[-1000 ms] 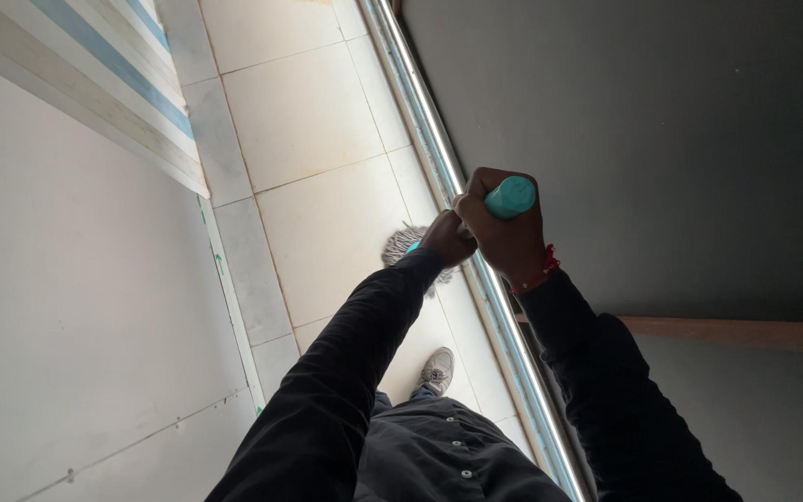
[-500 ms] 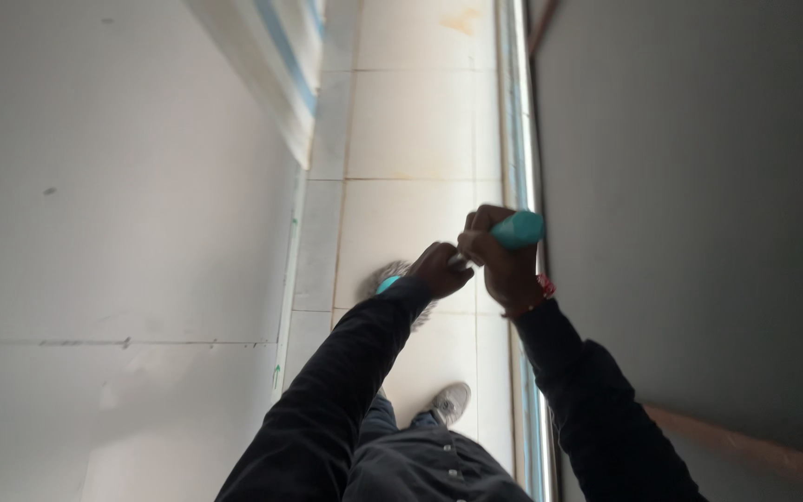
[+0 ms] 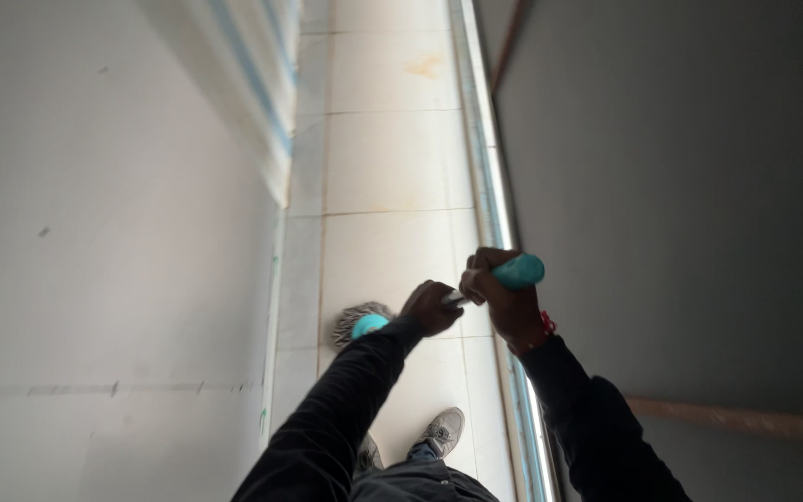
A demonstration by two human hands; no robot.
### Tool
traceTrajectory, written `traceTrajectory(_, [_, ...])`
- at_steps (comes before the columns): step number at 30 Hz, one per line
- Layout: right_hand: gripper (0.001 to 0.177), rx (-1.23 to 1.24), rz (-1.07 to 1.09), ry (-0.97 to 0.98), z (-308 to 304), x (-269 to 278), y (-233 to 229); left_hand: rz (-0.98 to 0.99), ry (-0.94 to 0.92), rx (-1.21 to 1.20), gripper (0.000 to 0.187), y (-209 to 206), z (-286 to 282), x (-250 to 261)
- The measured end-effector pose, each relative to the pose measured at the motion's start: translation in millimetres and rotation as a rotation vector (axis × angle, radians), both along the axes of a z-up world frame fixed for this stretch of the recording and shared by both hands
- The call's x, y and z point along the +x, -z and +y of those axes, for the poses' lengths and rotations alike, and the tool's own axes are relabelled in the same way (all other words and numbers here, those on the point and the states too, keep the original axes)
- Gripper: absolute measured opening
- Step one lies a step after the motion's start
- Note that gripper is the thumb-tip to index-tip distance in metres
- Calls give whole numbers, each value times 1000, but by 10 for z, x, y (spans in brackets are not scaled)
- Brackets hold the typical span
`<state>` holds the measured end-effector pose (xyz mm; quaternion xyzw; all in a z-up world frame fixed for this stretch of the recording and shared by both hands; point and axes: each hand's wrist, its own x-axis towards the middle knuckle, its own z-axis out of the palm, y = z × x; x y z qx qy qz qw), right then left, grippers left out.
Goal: The person mops a tiled floor in a hallway using a teal mop. They move the mop back and forth along the length of the corridor, passing by a wall with posters and a metal railing.
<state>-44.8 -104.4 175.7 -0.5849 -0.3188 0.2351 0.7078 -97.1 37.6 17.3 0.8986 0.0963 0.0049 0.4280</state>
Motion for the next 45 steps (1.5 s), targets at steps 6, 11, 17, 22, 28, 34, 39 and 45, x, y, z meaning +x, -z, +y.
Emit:
traceTrajectory(6, [26, -42, -219, 208, -433, -285, 0, -92, 176, -130, 17, 36, -522, 156])
traceTrajectory(11, [24, -104, -251, 282, -490, -713, -8, -56, 240, -163, 16, 205, -646, 11])
traceTrajectory(17, [25, -49, -167, 222, -183, -1049, 8, -35, 192, -150, 21, 318, -354, -236])
traceTrajectory(22, [23, 114, -111, 54, 416, -1210, 98, -79, 71, -213, 20, 321, 219, -652])
traceTrajectory(28, [26, 80, -62, -139, 1111, -1530, 136, -131, -174, -127, 17, 87, 894, -1383])
traceTrajectory(34, [26, -14, -103, -242, 1267, -1761, 89, 17, -327, 11, 22, -61, 1077, -1879])
traceTrajectory(39, [29, -77, -169, -242, 878, -1646, 13, -213, -384, -95, 16, 108, 565, -1734])
traceTrajectory(45, [28, -124, -141, -101, 23, -1209, -66, -214, -259, -130, 15, 414, -314, -1066])
